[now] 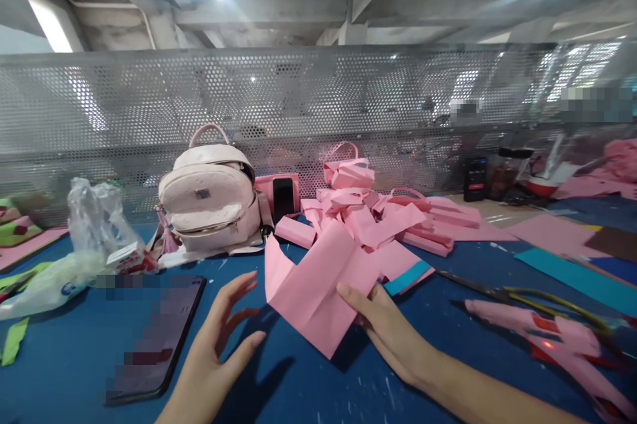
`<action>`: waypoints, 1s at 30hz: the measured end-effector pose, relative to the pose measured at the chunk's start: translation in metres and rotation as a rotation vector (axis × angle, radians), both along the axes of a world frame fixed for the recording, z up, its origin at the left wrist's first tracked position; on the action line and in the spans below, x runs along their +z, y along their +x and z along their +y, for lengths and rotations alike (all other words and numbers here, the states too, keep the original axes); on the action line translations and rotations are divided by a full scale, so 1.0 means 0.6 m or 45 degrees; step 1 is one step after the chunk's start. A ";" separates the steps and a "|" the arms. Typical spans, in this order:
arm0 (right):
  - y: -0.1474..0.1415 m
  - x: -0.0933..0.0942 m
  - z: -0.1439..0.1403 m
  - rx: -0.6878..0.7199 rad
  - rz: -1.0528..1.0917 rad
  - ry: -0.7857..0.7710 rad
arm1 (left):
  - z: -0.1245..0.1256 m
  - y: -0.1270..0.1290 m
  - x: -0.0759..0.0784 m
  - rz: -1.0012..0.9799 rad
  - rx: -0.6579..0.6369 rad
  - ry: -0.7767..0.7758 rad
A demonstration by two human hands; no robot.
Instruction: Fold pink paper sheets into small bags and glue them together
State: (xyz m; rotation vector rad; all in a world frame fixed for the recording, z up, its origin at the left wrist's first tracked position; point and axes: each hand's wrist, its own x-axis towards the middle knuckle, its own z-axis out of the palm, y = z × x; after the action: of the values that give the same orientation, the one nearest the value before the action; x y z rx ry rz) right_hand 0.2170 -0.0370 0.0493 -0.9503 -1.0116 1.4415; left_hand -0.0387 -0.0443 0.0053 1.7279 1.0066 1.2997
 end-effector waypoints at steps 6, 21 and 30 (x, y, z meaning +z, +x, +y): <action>-0.005 -0.010 -0.009 0.188 0.162 -0.115 | -0.003 0.026 -0.022 -0.594 -0.343 -0.649; -0.001 -0.036 -0.014 0.497 -0.263 0.155 | -0.037 0.034 0.073 -0.858 -0.822 -0.933; 0.010 -0.046 0.031 0.349 -0.382 0.667 | -0.035 0.014 0.091 -0.813 -0.578 -0.981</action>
State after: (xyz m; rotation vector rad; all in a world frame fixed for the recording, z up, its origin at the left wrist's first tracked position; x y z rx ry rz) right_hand 0.2227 -0.0183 0.0217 -0.6649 -1.6950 1.1713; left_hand -0.0303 -0.0653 0.0597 0.7966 0.5658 0.8889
